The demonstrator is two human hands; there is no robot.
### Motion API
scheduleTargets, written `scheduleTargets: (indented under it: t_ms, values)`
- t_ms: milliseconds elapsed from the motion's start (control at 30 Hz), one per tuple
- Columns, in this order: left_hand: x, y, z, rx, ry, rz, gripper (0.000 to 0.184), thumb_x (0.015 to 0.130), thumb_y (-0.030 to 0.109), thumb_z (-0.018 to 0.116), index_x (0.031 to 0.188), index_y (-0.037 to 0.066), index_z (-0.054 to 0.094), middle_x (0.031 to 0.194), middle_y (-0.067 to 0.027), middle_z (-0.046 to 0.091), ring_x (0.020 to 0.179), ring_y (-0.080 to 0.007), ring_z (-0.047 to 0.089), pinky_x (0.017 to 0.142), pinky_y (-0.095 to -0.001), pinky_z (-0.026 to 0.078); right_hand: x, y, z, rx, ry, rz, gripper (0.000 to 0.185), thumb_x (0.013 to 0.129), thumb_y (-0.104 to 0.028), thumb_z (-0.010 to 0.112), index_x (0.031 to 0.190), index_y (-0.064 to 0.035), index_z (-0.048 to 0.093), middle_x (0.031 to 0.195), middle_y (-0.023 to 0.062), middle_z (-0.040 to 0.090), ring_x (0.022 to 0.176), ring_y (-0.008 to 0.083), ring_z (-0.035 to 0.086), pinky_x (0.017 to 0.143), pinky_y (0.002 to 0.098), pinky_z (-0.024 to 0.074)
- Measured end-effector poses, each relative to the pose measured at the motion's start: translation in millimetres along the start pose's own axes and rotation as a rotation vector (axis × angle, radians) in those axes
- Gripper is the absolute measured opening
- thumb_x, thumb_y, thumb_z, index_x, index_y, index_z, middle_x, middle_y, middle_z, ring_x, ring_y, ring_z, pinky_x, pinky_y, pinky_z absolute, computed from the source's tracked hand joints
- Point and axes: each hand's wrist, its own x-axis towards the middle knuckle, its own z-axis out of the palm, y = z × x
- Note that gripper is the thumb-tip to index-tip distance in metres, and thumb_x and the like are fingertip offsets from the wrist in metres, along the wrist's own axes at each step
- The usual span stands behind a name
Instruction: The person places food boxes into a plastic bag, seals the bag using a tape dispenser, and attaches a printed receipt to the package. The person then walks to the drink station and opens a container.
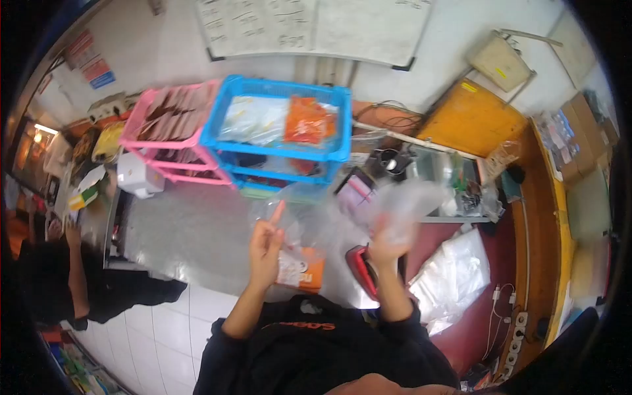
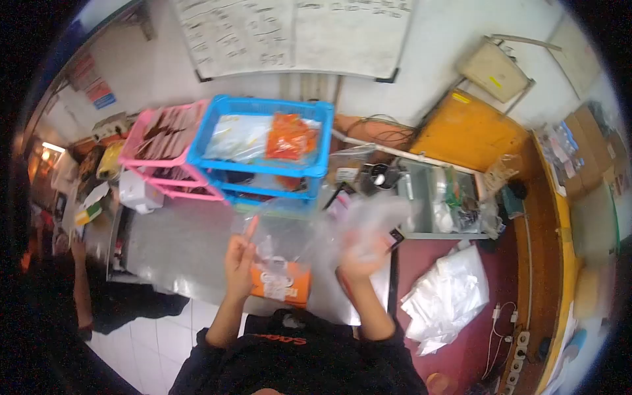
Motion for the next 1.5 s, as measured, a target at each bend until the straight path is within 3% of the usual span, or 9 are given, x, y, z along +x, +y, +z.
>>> scheduleTargets:
  t_ms: [133,400,500,600,700,1033,1200,1333,1500]
  values:
    - [-10.2,5.6,-41.0,-0.025,-0.049,-0.038,0.011,0.089,0.012,0.047,0.083,0.009,0.037,0.125,-0.0181,0.046,0.06,-0.0034,0.046,0.051,-0.0183,0.043,-87.1,-63.7,109.0,-0.113,-0.862,0.039,0.047,0.064,0.0,0.06,0.11,0.002,0.05,0.108,0.0189,0.054,0.095,0.0349,0.053,0.083,0.0344,0.0442]
    - [-26.7,26.8,-198.9,0.141,0.245,-0.002,0.013,0.092,0.018,0.041,0.082,0.011,0.037,0.122,-0.0147,0.049,0.052,0.001,0.037,0.043,-0.0145,0.034,-48.0,-148.3,91.4,0.133,-1.349,0.658,0.056,0.066,-0.007,0.067,0.118,-0.0056,0.048,0.113,0.0188,0.051,0.106,0.0268,0.05,0.092,0.032,0.0388]
    - [-27.5,9.0,-250.3,0.209,0.273,-0.043,0.015,0.091,0.018,0.042,0.081,0.01,0.036,0.116,-0.0121,0.055,0.052,0.0005,0.035,0.041,-0.015,0.03,-104.6,-109.9,80.4,-0.254,-1.463,0.33,0.084,0.055,-0.024,0.078,0.127,-0.009,0.038,0.119,0.0171,0.046,0.113,0.0291,0.043,0.095,0.0425,0.0349]
    - [-26.0,-13.4,-278.1,0.312,0.255,-0.076,0.015,0.091,0.019,0.042,0.081,0.008,0.037,0.11,-0.0111,0.058,0.052,-0.0007,0.031,0.044,-0.0169,0.028,-159.4,-90.8,90.9,-0.778,-1.319,0.021,0.109,0.042,-0.03,0.082,0.134,-0.0133,0.025,0.123,0.0175,0.038,0.118,0.035,0.035,0.096,0.0548,0.0271]
    - [-27.3,-21.1,-283.1,0.381,0.219,-0.078,0.016,0.091,0.018,0.043,0.081,0.007,0.037,0.107,-0.0103,0.06,0.053,-0.0017,0.028,0.047,-0.0186,0.027,-141.6,-72.3,100.0,-0.678,-1.465,0.262,0.12,0.039,-0.03,0.082,0.136,-0.0164,0.014,0.122,0.0192,0.035,0.117,0.0392,0.032,0.096,0.0604,0.0204]
    - [-31.9,15.4,-264.3,0.329,0.115,-0.063,0.015,0.091,0.016,0.043,0.081,0.007,0.036,0.106,-0.0117,0.06,0.049,-0.0022,0.031,0.043,-0.0195,0.028,-133.9,16.8,159.3,-0.895,-1.341,0.193,0.107,0.047,-0.021,0.076,0.136,-0.016,0.016,0.125,0.0225,0.032,0.119,0.039,0.031,0.096,0.0573,0.0246]
    - [-21.5,-8.7,-307.5,0.423,0.243,-0.029,0.016,0.091,0.017,0.043,0.081,0.005,0.037,0.101,-0.0105,0.062,0.05,-0.0024,0.033,0.044,-0.0189,0.029,-185.1,-45.2,112.2,-0.661,-1.339,0.09,0.108,0.049,-0.022,0.077,0.136,-0.0183,0.014,0.139,0.0178,0.016,0.128,0.0381,0.016,0.095,0.0599,0.0228]
    - [-19.6,-16.9,-324.2,0.452,0.307,-0.131,0.019,0.091,0.019,0.044,0.079,0.005,0.039,0.095,-0.0082,0.064,0.05,-0.003,0.033,0.044,-0.02,0.029,-201.1,-79.4,94.3,-0.803,-1.587,0.21,0.111,0.044,-0.017,0.079,0.136,-0.0187,0.017,0.134,0.0173,0.024,0.124,0.0379,0.022,0.096,0.057,0.0232]
    - [-15.1,-28.5,-338.1,0.473,0.383,-0.049,0.02,0.09,0.019,0.045,0.077,0.005,0.039,0.09,-0.0078,0.065,0.05,-0.0027,0.03,0.044,-0.0203,0.025,-175.5,-88.1,113.7,-0.584,-1.353,0.278,0.113,0.041,-0.015,0.079,0.135,-0.0187,0.018,0.117,0.0151,0.035,0.11,0.0351,0.034,0.092,0.0519,0.0268]
